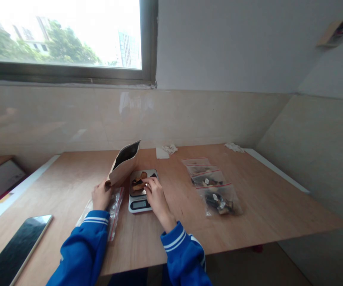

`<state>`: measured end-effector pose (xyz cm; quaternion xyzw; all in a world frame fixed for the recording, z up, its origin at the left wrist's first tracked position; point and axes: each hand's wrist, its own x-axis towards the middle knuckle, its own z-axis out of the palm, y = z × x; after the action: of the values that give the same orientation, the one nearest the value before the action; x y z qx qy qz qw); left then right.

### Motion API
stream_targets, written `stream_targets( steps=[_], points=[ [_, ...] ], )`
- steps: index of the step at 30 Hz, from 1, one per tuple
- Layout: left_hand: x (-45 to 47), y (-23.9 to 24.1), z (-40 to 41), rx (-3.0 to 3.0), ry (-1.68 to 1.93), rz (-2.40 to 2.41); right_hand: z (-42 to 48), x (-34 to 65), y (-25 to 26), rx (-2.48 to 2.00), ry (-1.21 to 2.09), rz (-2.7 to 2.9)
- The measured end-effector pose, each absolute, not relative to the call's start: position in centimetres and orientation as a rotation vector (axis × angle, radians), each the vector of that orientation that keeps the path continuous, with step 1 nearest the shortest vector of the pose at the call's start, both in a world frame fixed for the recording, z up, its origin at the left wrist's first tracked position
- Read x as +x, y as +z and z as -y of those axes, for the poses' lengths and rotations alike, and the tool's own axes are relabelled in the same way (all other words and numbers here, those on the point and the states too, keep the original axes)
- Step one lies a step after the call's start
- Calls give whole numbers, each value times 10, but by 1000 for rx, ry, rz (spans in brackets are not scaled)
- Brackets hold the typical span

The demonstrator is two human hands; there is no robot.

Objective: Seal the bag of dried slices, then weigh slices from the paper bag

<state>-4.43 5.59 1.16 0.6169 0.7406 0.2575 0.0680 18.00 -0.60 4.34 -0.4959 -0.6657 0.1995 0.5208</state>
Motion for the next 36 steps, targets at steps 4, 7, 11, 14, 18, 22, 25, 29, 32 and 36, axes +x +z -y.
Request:
stream_targets(
  steps=[4,7,11,14,18,22,25,29,32,36],
  points=[
    [-44,12,-56,1857,776,-2229,9,186,41,-1207,477,1577],
    [-44,11,-56,1862,783,-2223,10,189,40,-1250,453,1591],
    [-45,10,-56,1862,778,-2222,11,188,40,-1265,447,1566],
    [-45,9,-57,1863,775,-2226,10,187,39,-1251,486,1547],
    [-46,8,-57,1867,782,-2218,10,186,40,-1251,536,1540],
    [-45,9,-57,1872,781,-2213,9,183,45,-1397,486,1635],
    [-45,11,-56,1869,771,-2217,4,180,49,-1522,431,1778],
    [-43,13,-55,1857,765,-2219,-5,172,54,-1641,348,1945],
    [-43,13,-55,1856,771,-2208,-8,167,59,-1697,272,2016],
    [-44,12,-56,1868,768,-2208,-7,164,64,-1699,198,2077]
  ],
)
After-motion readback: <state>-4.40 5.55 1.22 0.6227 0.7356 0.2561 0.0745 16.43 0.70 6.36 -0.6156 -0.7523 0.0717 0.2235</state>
